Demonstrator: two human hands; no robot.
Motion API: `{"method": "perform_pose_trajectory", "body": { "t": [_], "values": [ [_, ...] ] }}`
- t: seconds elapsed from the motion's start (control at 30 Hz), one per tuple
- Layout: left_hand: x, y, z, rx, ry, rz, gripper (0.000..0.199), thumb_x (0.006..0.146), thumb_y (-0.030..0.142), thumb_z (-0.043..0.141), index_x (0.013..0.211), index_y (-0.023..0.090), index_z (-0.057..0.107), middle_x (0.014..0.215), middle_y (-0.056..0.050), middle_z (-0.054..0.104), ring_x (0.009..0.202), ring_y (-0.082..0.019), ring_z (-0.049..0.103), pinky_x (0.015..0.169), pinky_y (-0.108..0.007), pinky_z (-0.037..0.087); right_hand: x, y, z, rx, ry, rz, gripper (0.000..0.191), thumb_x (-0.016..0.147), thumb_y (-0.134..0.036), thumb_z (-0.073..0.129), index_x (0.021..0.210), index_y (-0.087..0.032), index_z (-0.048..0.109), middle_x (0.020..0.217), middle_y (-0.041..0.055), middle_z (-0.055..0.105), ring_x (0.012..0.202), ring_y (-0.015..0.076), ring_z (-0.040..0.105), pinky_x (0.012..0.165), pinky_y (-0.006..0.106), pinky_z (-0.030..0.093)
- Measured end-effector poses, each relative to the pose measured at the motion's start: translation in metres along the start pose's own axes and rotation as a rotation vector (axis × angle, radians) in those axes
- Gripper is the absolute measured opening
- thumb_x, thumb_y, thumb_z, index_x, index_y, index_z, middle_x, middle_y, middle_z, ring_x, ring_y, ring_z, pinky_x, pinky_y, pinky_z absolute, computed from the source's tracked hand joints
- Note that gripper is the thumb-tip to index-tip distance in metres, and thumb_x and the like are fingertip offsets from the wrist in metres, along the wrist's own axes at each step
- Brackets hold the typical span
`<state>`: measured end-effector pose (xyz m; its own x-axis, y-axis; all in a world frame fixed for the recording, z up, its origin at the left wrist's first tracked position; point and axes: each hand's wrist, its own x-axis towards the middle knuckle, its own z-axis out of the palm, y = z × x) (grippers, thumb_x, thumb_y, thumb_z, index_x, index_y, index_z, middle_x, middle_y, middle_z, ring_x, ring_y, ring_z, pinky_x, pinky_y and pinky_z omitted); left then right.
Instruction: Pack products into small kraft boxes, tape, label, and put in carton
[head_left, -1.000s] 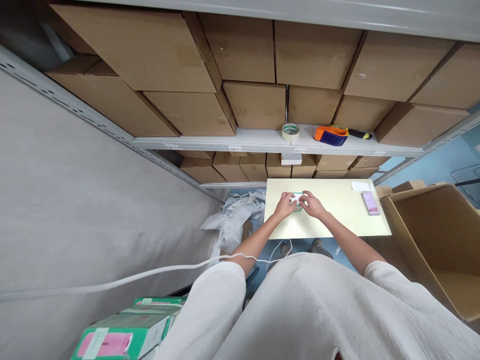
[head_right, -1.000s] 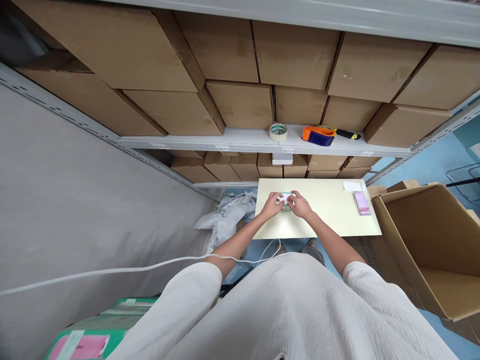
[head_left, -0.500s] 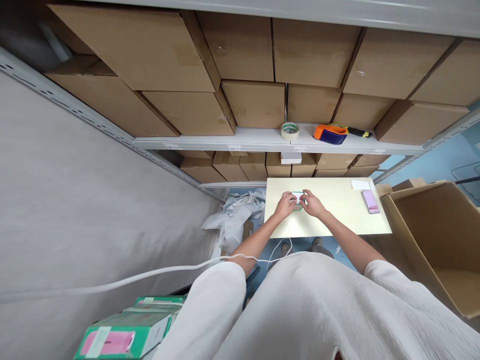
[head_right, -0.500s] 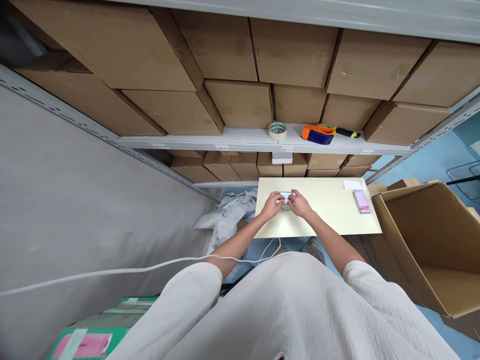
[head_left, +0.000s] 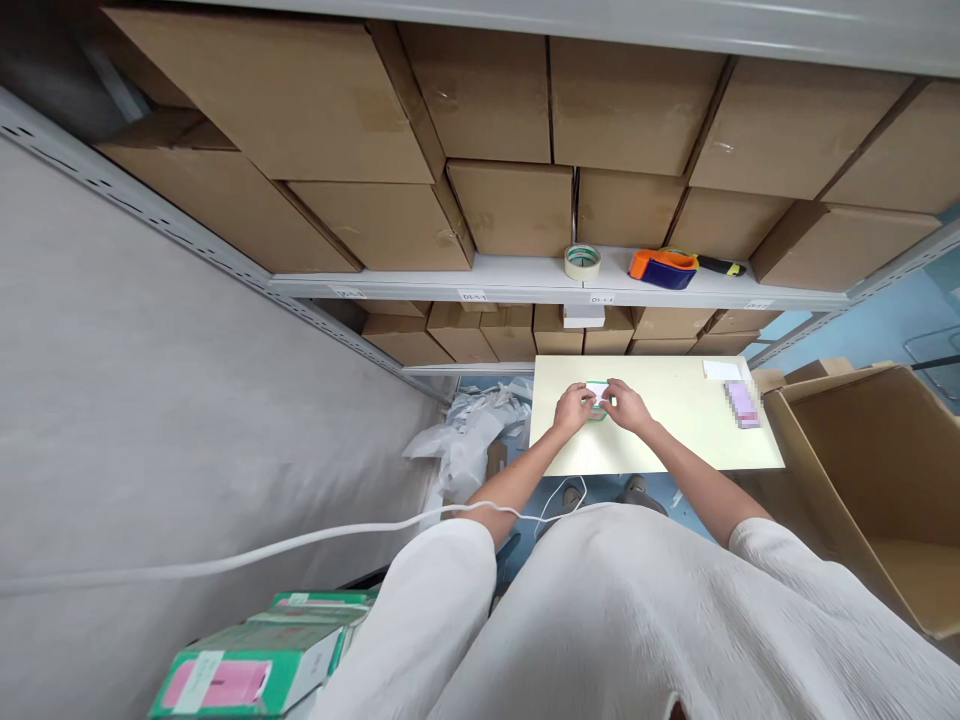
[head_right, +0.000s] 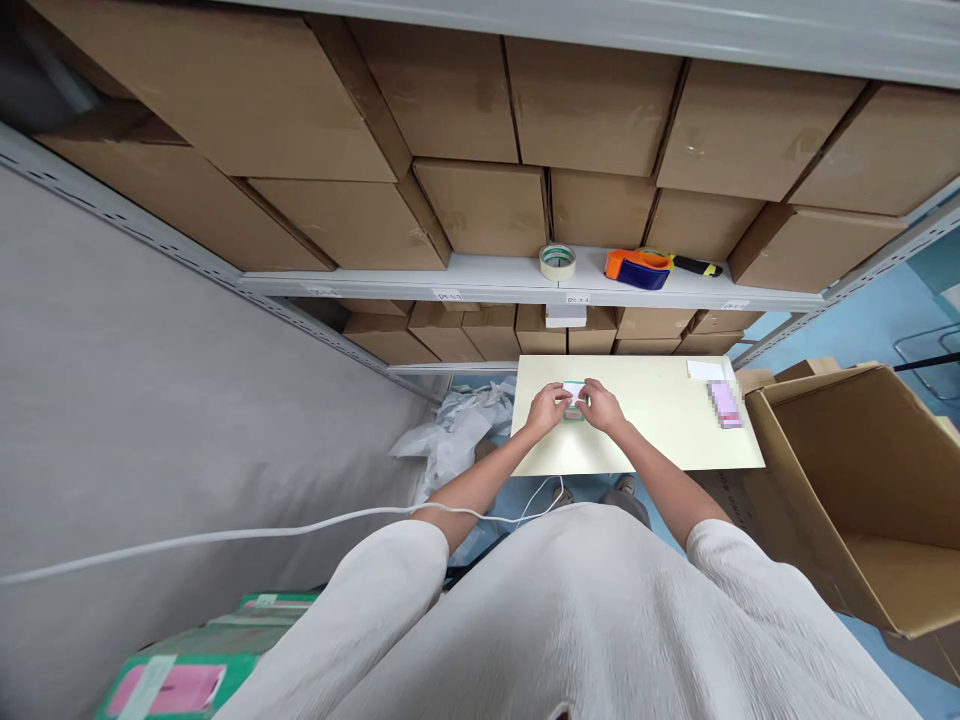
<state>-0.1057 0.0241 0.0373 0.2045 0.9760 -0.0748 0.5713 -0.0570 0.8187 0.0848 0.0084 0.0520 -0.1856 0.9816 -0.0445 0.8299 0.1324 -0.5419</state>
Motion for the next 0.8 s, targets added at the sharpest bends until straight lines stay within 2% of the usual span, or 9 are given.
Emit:
{"method": "perform_pose_trajectory", "body": {
  "t": [0.1, 0.17, 0.3, 0.43, 0.5, 0.6, 0.8],
  "values": [
    [0.002, 0.001, 0.002, -0.002, 0.011, -0.038, 0.017, 0.090, 0.012, 0.071, 0.096, 0.023, 0.083, 0.132, -0.008, 0.073, 0.121, -0.026, 0.073, 0.113, -0.046, 0.057, 0.004, -0.001, 0.001, 0.029, 0.014, 0.064, 0.017, 0.090, -0.027, 0.070, 0.107, -0.026, 0.067, 0.127, 0.0067, 0.071, 0.099, 0.0239, 0.072, 0.087, 0.039, 0.059],
    [0.003, 0.001, 0.003, -0.009, 0.019, -0.051, 0.016, 0.089, 0.012, 0.073, 0.095, 0.023, 0.082, 0.131, -0.008, 0.072, 0.115, -0.026, 0.074, 0.113, -0.047, 0.057, 0.005, 0.000, 0.003, 0.047, 0.029, 0.075, 0.022, 0.088, -0.027, 0.070, 0.110, -0.027, 0.066, 0.122, 0.0047, 0.071, 0.093, 0.0219, 0.071, 0.084, 0.037, 0.058],
    [0.002, 0.002, 0.006, -0.034, 0.031, -0.096, 0.016, 0.086, 0.012, 0.076, 0.097, 0.023, 0.077, 0.128, -0.007, 0.070, 0.103, -0.023, 0.074, 0.107, -0.044, 0.058, 0.006, 0.002, 0.007, 0.077, 0.041, 0.079, 0.026, 0.087, -0.026, 0.070, 0.113, -0.027, 0.066, 0.127, 0.0038, 0.070, 0.095, 0.0204, 0.071, 0.084, 0.036, 0.059],
    [0.001, 0.005, 0.011, -0.056, 0.038, -0.176, 0.020, 0.087, 0.011, 0.074, 0.101, 0.024, 0.068, 0.125, -0.006, 0.067, 0.097, -0.021, 0.072, 0.097, -0.040, 0.060, 0.009, 0.003, 0.009, 0.099, 0.031, 0.163, 0.046, 0.087, -0.023, 0.070, 0.132, -0.027, 0.064, 0.137, 0.0061, 0.068, 0.095, 0.0197, 0.073, 0.085, 0.035, 0.060],
    [0.001, 0.006, 0.012, -0.070, 0.030, -0.194, 0.023, 0.089, 0.011, 0.072, 0.106, 0.024, 0.064, 0.125, -0.007, 0.066, 0.098, -0.020, 0.071, 0.096, -0.039, 0.059, 0.013, 0.002, 0.009, 0.101, 0.027, 0.188, 0.053, 0.089, -0.022, 0.069, 0.141, -0.025, 0.062, 0.142, 0.0094, 0.067, 0.094, 0.0195, 0.074, 0.087, 0.035, 0.061],
    [-0.002, 0.005, 0.011, -0.072, 0.020, -0.179, 0.027, 0.091, 0.012, 0.069, 0.113, 0.024, 0.061, 0.127, -0.007, 0.064, 0.102, -0.021, 0.071, 0.096, -0.039, 0.058, 0.018, 0.002, 0.007, 0.056, -0.007, 0.203, 0.052, 0.090, -0.021, 0.069, 0.142, -0.023, 0.066, 0.139, 0.0118, 0.069, 0.092, 0.0198, 0.075, 0.091, 0.035, 0.061],
    [-0.013, 0.003, 0.004, -0.020, 0.003, 0.017, 0.015, 0.095, 0.016, 0.065, 0.107, 0.026, 0.066, 0.142, -0.007, 0.059, 0.124, -0.026, 0.066, 0.110, -0.045, 0.055, 0.024, 0.004, -0.005, -0.048, -0.055, 0.103, 0.043, 0.094, -0.025, 0.071, 0.136, -0.024, 0.071, 0.132, 0.0099, 0.073, 0.092, 0.0208, 0.074, 0.093, 0.035, 0.059]
  ]
}}
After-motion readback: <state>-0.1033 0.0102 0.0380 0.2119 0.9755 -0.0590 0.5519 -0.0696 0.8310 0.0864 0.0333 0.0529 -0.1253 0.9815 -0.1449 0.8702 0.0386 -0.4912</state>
